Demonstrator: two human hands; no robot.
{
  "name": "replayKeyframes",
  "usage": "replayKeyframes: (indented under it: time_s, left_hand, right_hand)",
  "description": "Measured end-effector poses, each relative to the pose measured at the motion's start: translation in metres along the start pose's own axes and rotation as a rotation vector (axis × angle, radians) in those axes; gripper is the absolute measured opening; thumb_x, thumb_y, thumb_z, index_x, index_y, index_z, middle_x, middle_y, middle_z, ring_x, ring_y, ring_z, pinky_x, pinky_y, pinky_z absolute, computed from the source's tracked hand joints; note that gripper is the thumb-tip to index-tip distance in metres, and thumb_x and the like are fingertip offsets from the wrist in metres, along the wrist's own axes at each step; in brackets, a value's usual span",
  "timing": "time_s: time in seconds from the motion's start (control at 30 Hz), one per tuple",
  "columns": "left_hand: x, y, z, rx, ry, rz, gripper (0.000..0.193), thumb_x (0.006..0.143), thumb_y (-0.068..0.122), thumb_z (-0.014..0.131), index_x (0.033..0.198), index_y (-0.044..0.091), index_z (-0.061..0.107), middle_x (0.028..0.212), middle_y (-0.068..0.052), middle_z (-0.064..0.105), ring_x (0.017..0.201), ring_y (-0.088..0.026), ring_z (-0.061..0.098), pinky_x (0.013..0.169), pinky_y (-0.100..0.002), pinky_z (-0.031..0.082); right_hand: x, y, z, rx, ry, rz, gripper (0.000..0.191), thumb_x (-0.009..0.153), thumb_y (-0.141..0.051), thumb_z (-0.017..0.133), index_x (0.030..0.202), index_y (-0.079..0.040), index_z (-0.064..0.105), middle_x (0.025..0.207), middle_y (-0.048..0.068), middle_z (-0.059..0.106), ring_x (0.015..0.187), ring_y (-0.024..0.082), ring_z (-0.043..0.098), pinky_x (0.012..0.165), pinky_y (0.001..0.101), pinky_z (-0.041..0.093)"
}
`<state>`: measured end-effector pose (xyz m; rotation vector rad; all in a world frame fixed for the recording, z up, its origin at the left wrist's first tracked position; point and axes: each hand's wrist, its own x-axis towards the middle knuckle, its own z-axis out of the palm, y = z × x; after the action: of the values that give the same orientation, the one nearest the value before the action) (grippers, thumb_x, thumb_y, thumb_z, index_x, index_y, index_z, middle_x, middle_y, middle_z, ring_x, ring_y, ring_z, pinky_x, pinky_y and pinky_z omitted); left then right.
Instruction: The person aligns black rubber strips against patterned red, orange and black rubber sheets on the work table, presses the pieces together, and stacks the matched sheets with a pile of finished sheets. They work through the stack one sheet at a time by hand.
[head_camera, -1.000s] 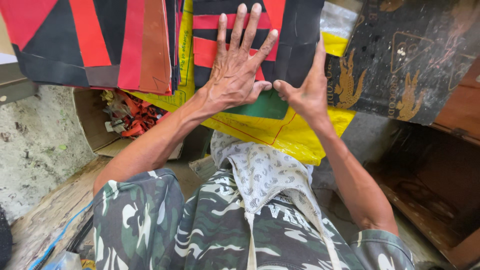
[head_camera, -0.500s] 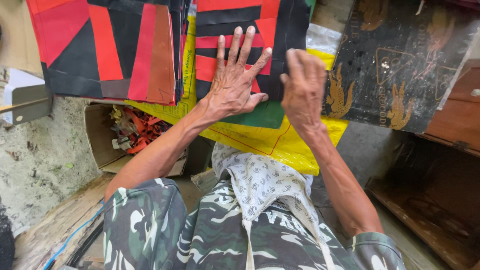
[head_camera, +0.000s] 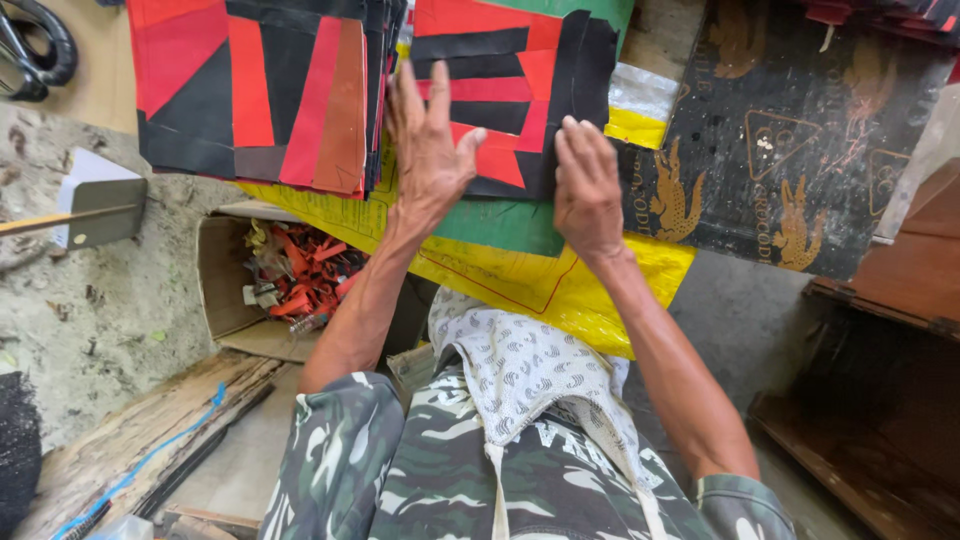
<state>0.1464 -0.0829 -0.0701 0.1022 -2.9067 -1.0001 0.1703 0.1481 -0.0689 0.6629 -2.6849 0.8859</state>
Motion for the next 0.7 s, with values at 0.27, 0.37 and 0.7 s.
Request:
replayKeyframes:
  time_s: [0.27,0.37,0.7]
  left_hand:
    - [0.002,0.027,-0.024,-0.152,0.072,-0.006,0.055,0.085,0.017,0.082,0.134,0.003,0.062,0.146,-0.028,0.044,0.134,-0.042,0.052,0.112,-0.046,0.046]
    - [0.015,0.034,-0.047,-0.184,-0.008,-0.007,0.034,0.087,0.013,0.08,0.12,0.006,0.075,0.128,-0.021,0.063,0.12,-0.036,0.065,0.102,-0.043,0.054]
    - [-0.01,-0.007,-0.151,-0.669,0.372,0.035,0.041,0.092,-0.011,0.075,0.132,-0.001,0.07,0.111,-0.019,0.073,0.095,-0.016,0.068,0.086,-0.027,0.059]
  right_hand:
    - [-0.011,0.005,0.01,0.026,0.083,0.021,0.038,0.096,0.005,0.06,0.134,0.005,0.064,0.146,0.018,0.06,0.14,0.037,0.052,0.12,0.0453,0.043]
    - [-0.009,0.003,0.006,0.082,0.101,0.029,0.038,0.097,0.005,0.06,0.135,0.004,0.063,0.144,0.02,0.06,0.139,0.038,0.053,0.12,0.0462,0.043]
    - [-0.017,0.006,0.009,0.288,0.319,0.238,0.038,0.104,-0.003,0.061,0.141,0.002,0.055,0.127,0.022,0.063,0.119,0.037,0.061,0.107,0.0459,0.048]
